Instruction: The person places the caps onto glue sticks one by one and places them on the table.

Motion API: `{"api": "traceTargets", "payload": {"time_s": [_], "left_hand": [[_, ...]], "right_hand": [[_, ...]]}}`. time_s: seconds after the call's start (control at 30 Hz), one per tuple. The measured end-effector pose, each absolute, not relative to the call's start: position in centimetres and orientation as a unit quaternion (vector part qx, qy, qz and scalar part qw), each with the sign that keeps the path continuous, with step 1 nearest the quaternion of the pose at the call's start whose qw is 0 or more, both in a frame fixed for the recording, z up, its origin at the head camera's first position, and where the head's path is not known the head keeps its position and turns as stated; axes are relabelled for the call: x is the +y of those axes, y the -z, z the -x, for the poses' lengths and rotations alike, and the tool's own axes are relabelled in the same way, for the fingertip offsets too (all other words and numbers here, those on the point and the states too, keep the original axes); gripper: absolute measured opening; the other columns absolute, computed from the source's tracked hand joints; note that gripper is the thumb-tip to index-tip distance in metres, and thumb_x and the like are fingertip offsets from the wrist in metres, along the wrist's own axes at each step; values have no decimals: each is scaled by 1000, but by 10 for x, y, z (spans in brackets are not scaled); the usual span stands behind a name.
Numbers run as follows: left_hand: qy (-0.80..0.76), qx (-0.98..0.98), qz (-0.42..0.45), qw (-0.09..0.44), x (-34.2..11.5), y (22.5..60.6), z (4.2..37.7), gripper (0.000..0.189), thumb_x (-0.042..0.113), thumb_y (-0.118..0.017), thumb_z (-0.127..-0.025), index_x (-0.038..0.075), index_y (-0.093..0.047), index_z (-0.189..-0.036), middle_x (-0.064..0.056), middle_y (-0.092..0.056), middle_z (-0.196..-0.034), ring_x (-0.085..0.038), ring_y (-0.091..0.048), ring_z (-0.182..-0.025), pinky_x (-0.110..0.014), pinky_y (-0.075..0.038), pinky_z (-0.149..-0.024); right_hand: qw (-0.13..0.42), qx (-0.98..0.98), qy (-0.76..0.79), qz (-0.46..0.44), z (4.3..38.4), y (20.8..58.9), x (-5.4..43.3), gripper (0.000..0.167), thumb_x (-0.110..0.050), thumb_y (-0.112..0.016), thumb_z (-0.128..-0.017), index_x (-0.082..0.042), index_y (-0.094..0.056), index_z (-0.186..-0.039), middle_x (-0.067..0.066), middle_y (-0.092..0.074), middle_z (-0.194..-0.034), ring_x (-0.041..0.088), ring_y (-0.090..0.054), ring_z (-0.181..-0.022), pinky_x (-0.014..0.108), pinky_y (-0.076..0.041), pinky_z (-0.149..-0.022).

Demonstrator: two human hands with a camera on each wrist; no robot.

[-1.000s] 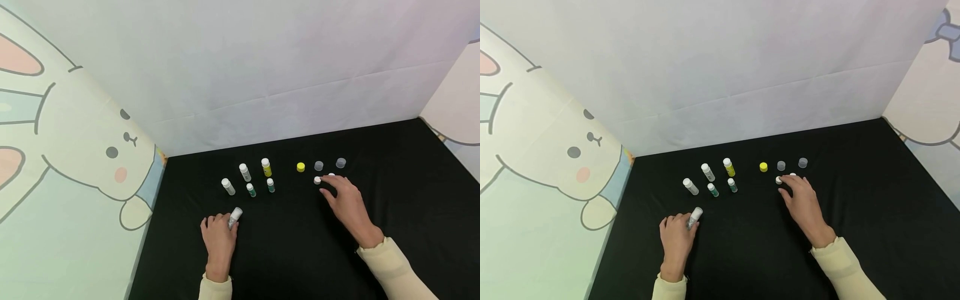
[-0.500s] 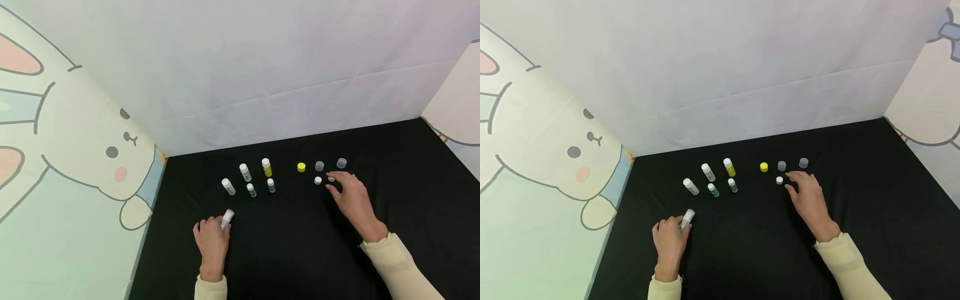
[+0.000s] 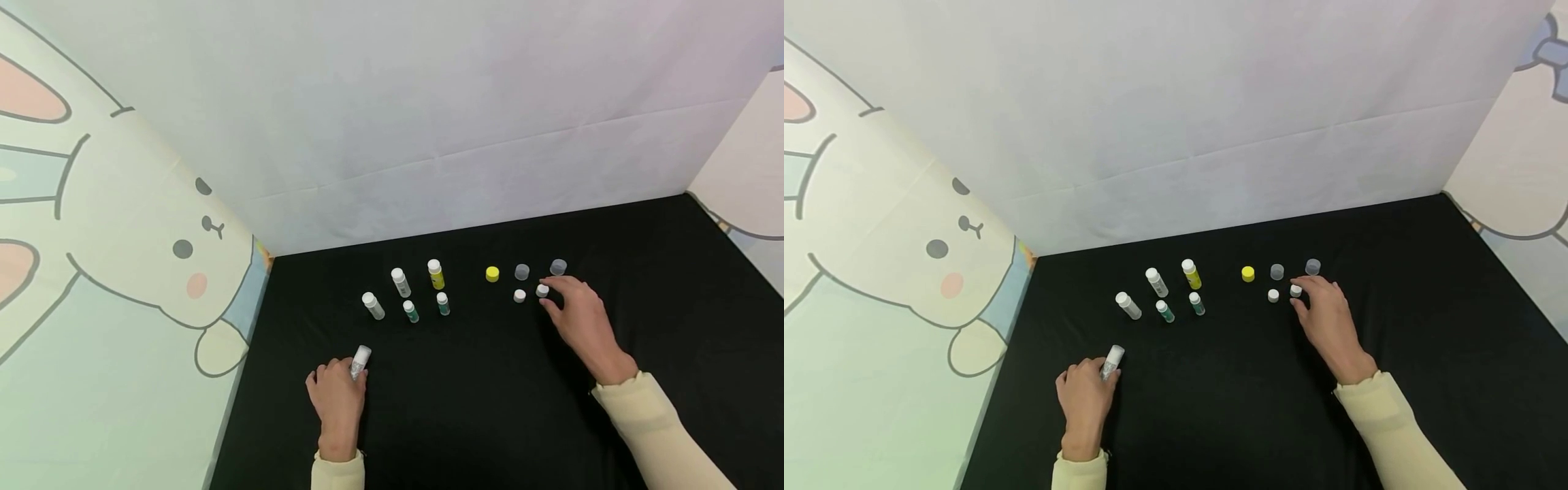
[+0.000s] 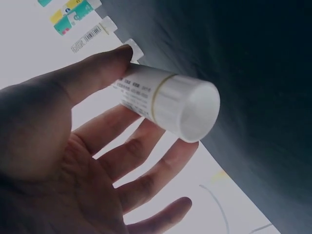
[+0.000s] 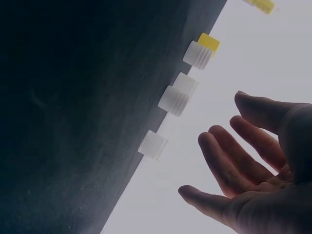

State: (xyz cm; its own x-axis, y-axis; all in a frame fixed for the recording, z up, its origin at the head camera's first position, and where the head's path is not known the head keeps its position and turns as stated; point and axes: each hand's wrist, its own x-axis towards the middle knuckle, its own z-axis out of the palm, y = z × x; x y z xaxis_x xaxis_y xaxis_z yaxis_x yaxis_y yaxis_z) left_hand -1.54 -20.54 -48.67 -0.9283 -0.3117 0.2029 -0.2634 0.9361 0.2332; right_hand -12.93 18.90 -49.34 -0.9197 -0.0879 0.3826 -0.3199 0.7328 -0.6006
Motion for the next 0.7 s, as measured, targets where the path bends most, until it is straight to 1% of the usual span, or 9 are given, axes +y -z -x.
{"api": "traceTargets", "payload": {"time_s": [0.13,0.37,0.6,0.7], "left_hand": [[97,-975,-155,122,-208,486,14,18,13,-92,-79,5,-81,-92,-13,-70,-81,-38,-65,-84,-68,-47,-98],[90,-974,-173,116,-211,488,14,20,12,-93,-77,4,-81,-91,-14,-70,-80,-38,-65,-81,-65,-47,-94],[80,-973,-191,104,-214,488,15,20,14,-93,-77,4,-80,-89,-15,-71,-80,-38,-65,-81,-64,-47,-94],[77,-972,-198,103,-216,488,14,19,14,-93,-77,3,-80,-88,-15,-71,-80,-38,-65,-80,-64,-47,-92]], "right_hand": [[157,-919,-343,-113,131,494,190,37,10,-81,-83,10,-71,-119,34,-67,-122,52,-62,-113,69,-48,-93],[143,-923,-336,-120,138,495,192,36,9,-81,-84,11,-71,-119,35,-67,-121,53,-62,-112,69,-48,-93],[129,-928,-323,-130,144,497,193,35,9,-79,-85,13,-70,-118,35,-67,-117,53,-64,-108,69,-48,-92],[123,-930,-321,-134,145,498,194,33,9,-78,-86,13,-70,-117,34,-67,-116,53,-64,-107,68,-49,-91]]}}
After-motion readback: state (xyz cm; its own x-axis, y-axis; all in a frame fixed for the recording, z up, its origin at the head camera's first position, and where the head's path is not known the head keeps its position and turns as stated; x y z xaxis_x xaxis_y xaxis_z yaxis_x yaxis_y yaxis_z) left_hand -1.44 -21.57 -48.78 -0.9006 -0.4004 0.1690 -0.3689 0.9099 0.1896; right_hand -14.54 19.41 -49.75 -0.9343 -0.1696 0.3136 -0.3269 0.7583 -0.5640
